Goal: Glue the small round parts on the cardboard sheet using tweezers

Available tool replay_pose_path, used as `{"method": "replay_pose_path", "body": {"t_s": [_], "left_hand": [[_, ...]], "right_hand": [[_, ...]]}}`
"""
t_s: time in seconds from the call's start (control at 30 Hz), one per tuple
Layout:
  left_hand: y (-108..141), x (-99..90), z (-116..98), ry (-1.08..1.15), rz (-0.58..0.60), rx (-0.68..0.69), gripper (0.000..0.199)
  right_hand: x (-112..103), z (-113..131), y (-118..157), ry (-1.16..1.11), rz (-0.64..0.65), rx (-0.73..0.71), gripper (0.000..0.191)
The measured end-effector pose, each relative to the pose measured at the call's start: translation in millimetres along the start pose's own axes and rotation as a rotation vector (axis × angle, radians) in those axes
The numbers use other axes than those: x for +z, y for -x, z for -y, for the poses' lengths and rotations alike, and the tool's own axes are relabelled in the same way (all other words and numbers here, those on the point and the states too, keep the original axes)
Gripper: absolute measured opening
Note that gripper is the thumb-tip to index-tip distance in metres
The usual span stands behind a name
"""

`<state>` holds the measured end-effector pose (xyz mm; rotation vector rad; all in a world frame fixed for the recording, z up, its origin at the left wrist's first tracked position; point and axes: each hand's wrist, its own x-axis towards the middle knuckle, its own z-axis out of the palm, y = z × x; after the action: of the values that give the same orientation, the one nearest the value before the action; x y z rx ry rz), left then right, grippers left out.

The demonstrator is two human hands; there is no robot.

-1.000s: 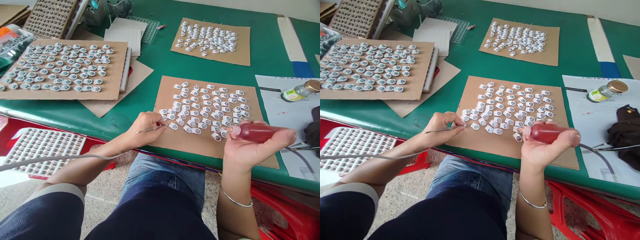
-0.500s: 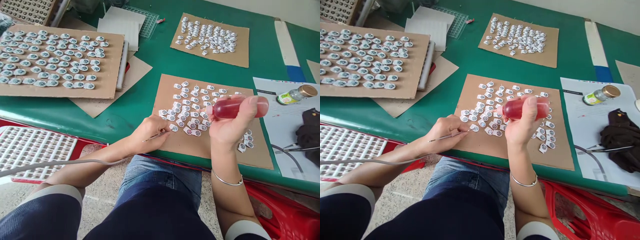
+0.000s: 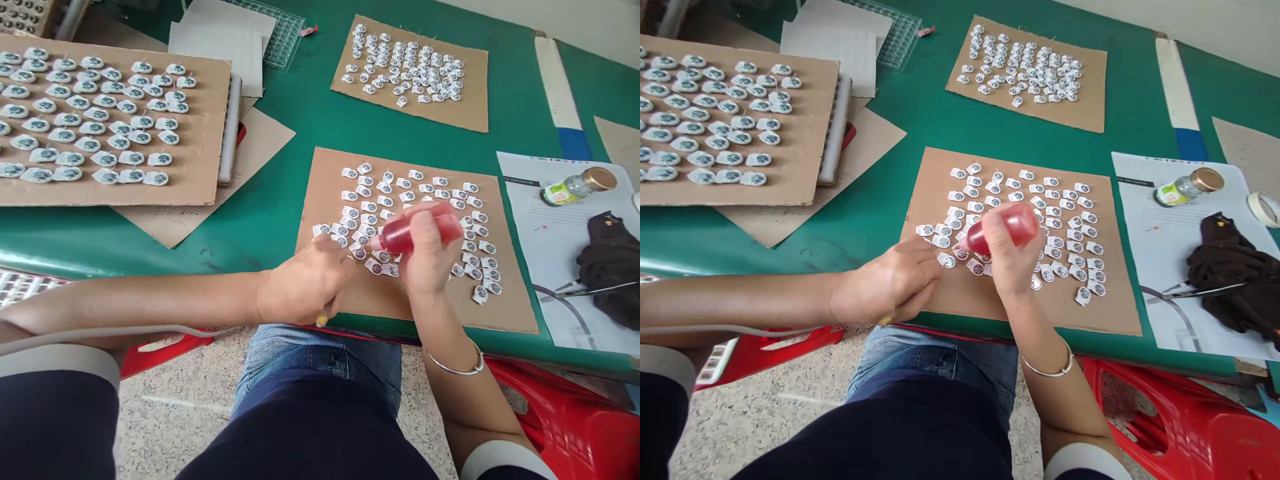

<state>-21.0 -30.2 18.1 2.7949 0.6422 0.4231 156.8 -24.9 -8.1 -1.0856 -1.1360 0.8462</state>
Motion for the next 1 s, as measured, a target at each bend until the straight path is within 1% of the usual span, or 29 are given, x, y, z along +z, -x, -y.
{"method": "replay_pose_path", "body": {"t_s": [0.07, 0.17, 0.23, 0.3, 0.37, 0.47, 0.63, 0.8, 1.0], "left_hand": [[2, 5.3, -4, -0.133, -0.039, 0.096, 0.018], [12, 21.4, -9, -0.348, -0.169, 0.218, 0.019], [19, 31.1, -11, -0.433, -0.241, 0.267, 0.019], [24, 36.4, -12, -0.471, -0.265, 0.288, 0.018], [25, 37.3, -12, -0.486, -0.267, 0.292, 0.017], [24, 36.0, -12, -0.488, -0.273, 0.290, 0.015], [25, 38.3, -11, -0.451, -0.273, 0.283, 0.018], [25, 37.6, -11, -0.433, -0.255, 0.274, 0.016], [23, 33.7, -11, -0.420, -0.236, 0.265, 0.019]], "right_hand": [[2, -1, 3, 0.112, 0.069, -0.002, 0.022], [4, 1, 5, 0.316, 0.136, -0.068, 0.023], [5, 2, 5, 0.381, 0.166, -0.105, 0.022], [5, 2, 5, 0.387, 0.174, -0.103, 0.021], [6, 2, 5, 0.372, 0.174, -0.091, 0.020], [7, 3, 5, 0.360, 0.189, -0.112, 0.019], [7, 4, 5, 0.393, 0.220, -0.138, 0.019], [4, 0, 7, 0.470, 0.224, -0.128, 0.021], [3, -3, 8, 0.469, 0.198, -0.118, 0.023]]}}
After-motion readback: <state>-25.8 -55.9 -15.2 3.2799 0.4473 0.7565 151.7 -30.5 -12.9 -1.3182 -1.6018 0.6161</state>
